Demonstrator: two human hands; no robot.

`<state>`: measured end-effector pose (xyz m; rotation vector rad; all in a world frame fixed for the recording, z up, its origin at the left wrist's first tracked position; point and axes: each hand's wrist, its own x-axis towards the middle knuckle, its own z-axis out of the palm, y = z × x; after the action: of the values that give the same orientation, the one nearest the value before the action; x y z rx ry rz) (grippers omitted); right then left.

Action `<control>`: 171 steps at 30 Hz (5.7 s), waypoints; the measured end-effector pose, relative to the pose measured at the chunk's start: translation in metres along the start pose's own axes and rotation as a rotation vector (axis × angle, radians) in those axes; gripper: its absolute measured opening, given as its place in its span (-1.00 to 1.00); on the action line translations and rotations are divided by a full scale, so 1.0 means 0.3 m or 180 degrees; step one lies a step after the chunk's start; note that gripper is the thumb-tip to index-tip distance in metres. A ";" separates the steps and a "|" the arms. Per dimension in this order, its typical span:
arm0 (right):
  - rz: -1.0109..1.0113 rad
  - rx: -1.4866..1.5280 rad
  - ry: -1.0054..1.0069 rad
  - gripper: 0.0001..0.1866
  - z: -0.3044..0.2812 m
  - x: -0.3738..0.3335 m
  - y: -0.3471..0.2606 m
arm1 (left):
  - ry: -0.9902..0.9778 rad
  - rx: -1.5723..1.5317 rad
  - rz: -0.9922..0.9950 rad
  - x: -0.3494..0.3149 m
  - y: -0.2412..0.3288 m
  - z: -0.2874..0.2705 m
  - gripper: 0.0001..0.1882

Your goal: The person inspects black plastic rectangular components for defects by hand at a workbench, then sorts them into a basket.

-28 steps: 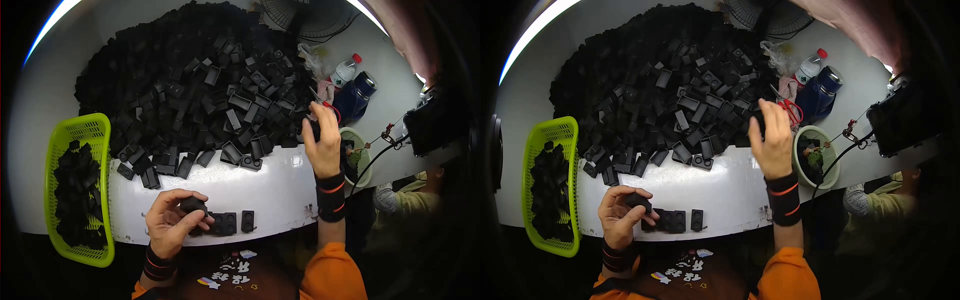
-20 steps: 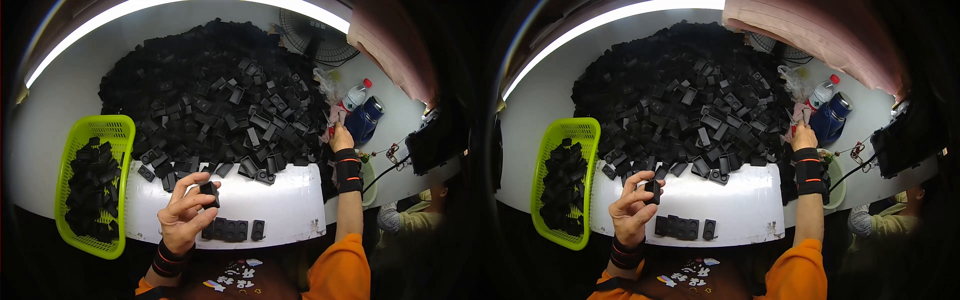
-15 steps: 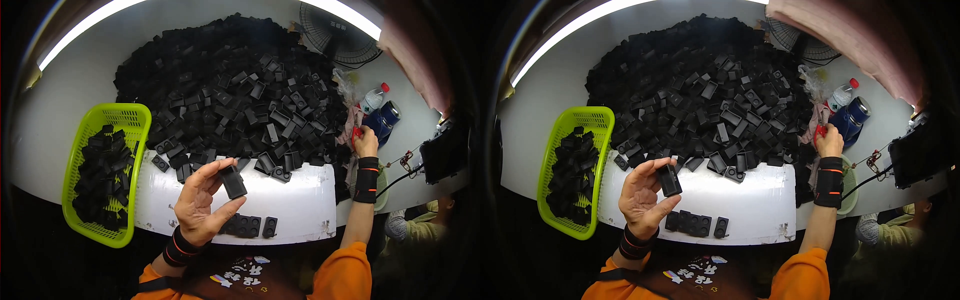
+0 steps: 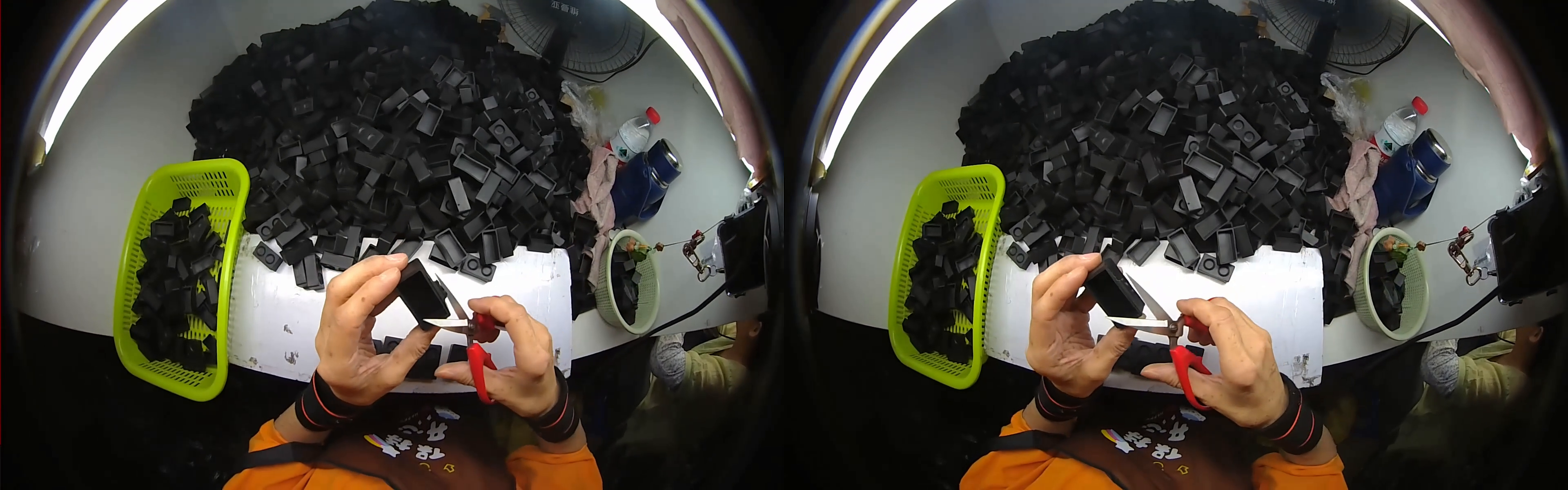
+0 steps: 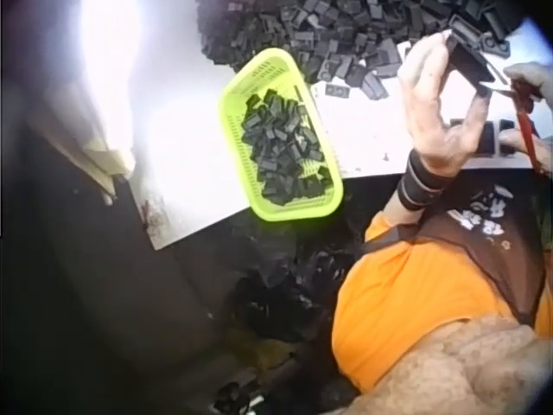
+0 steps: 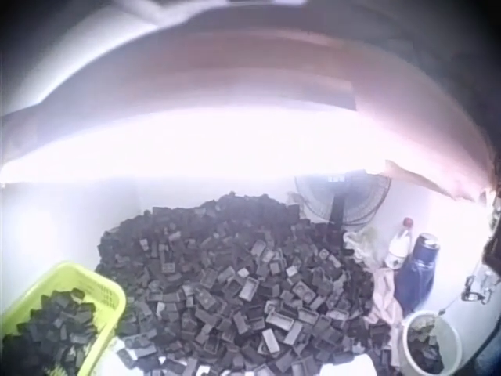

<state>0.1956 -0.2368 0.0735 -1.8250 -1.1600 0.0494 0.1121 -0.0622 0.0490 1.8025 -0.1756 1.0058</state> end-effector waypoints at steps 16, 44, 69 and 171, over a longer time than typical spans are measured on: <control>-0.0070 -0.0217 -0.0072 -0.27 -0.009 0.034 -0.028 | 0.0252 0.0620 0.0210 -0.041 -0.006 0.014 -0.28; -0.0901 -0.1147 0.0231 -0.39 -0.029 -0.015 0.023 | 0.0161 0.0550 0.0199 -0.047 0.008 0.012 -0.29; 0.1100 -0.0819 -0.0596 -0.46 -0.132 -0.033 0.121 | -0.2170 0.1502 -0.1270 -0.150 0.021 -0.285 -0.26; 0.0802 -0.0529 0.0192 -0.89 0.198 -0.083 0.131 | -0.1255 0.1894 -0.1284 -0.151 -0.064 -0.073 -0.86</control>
<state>0.1807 -0.2187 0.0019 -2.0979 -0.9092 0.0435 0.0812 -0.0496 0.0067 2.4411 0.2711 0.4226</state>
